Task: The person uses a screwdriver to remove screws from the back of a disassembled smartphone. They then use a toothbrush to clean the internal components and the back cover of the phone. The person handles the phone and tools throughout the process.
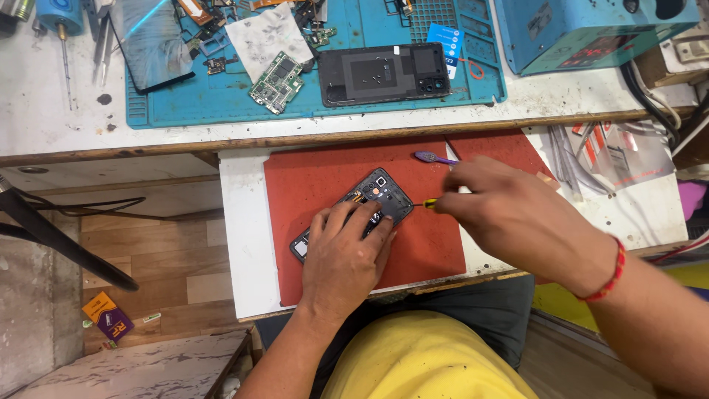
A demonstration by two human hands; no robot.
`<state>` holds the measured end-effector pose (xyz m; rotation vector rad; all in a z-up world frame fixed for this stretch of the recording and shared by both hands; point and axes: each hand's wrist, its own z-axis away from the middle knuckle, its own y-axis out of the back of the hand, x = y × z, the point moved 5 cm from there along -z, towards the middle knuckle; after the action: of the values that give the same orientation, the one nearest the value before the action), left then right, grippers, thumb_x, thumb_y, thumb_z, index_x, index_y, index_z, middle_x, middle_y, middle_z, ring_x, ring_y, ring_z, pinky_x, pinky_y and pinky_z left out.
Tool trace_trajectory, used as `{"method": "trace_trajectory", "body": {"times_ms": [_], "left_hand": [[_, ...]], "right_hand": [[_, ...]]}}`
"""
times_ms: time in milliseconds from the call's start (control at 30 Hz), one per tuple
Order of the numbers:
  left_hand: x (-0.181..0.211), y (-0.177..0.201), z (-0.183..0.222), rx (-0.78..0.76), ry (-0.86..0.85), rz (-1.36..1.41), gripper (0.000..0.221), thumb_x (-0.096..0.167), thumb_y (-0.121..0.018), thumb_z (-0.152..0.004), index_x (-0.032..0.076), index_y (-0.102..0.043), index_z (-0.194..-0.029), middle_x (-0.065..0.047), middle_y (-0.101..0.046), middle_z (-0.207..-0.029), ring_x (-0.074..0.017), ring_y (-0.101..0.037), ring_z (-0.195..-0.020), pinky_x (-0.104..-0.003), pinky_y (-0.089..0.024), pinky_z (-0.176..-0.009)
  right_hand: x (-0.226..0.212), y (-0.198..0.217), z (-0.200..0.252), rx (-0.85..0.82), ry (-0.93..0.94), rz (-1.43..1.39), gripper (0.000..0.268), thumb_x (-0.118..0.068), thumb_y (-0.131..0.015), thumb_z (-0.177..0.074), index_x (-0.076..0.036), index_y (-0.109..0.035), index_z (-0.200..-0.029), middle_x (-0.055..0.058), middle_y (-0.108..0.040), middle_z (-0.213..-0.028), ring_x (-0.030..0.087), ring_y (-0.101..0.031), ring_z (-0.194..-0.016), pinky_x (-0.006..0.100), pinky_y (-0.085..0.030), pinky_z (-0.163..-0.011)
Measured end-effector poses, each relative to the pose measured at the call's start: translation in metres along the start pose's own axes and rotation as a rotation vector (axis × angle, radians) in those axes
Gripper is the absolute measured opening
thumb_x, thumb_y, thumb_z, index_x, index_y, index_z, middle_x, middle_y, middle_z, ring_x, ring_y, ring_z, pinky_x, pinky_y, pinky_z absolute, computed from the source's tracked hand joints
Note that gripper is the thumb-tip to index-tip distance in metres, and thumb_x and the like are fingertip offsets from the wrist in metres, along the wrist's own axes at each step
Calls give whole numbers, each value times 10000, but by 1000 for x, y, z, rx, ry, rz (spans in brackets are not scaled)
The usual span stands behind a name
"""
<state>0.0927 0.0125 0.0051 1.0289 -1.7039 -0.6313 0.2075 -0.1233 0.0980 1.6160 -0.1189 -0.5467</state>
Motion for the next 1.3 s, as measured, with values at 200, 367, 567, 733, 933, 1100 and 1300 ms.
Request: {"method": "trace_trajectory", "body": {"times_ms": [200,367,567,733,933,1100,1300], "left_hand": [[1,4,-1,20,-6,14,209,199,-746,-890,96,-797,-1064,-83,-709,-1170,-285,-606,-1124,-479,-453,-948],[0,3,-1,18,-3,5,212,222,-755,-890,97,-792,-1056,-78,-709,-1167,-283,-605,-1125,-476,-454,-951],[0,5,-4,20,-9,10,201,220,-755,-881,101,-798,-1037,-75,-712,-1152,-284,-605,-1113,-474,-452,-936],[2,4,-4,18,-4,-2,184,222,-759,-875,106,-797,-1012,-76,-712,-1152,-289,-607,-1117,-470,-454,-937],[7,7,-9,29,-16,-13,185,208,-765,-860,93,-794,-1002,-78,-713,-1128,-292,-611,-1093,-465,-461,-894],[10,-1,-26,-37,-39,-1,139,116,-741,-833,82,-782,-961,-52,-702,-1013,-272,-625,-979,-428,-475,-811],[12,-17,-54,-228,-107,-29,67,84,-666,-815,70,-724,-844,-86,-643,-907,-293,-635,-950,-454,-517,-799]], "right_hand": [[-4,2,-41,-243,-14,40,248,-217,-689,-832,-31,-645,-990,173,-674,-1047,378,-668,-947,455,-547,-753],[-4,5,-49,-299,125,-112,107,-76,-590,-855,-48,-621,-953,177,-670,-993,366,-682,-876,463,-551,-730],[0,4,-40,-242,129,-114,132,-73,-572,-859,-37,-616,-978,178,-672,-944,386,-682,-811,463,-547,-676],[10,-2,-35,-285,-17,-57,178,-209,-626,-931,-44,-594,-989,158,-669,-944,378,-685,-831,480,-540,-702],[16,-5,-29,-298,-15,-63,177,-181,-640,-921,-51,-592,-1029,149,-660,-933,370,-680,-835,472,-532,-694],[30,5,-17,-6,40,-228,181,-103,-747,-829,-18,-605,-902,150,-657,-852,362,-667,-776,453,-537,-661],[61,-9,44,259,-463,-384,229,-91,-827,-818,-16,-627,-900,96,-719,-866,191,-711,-740,321,-578,-660]]}}
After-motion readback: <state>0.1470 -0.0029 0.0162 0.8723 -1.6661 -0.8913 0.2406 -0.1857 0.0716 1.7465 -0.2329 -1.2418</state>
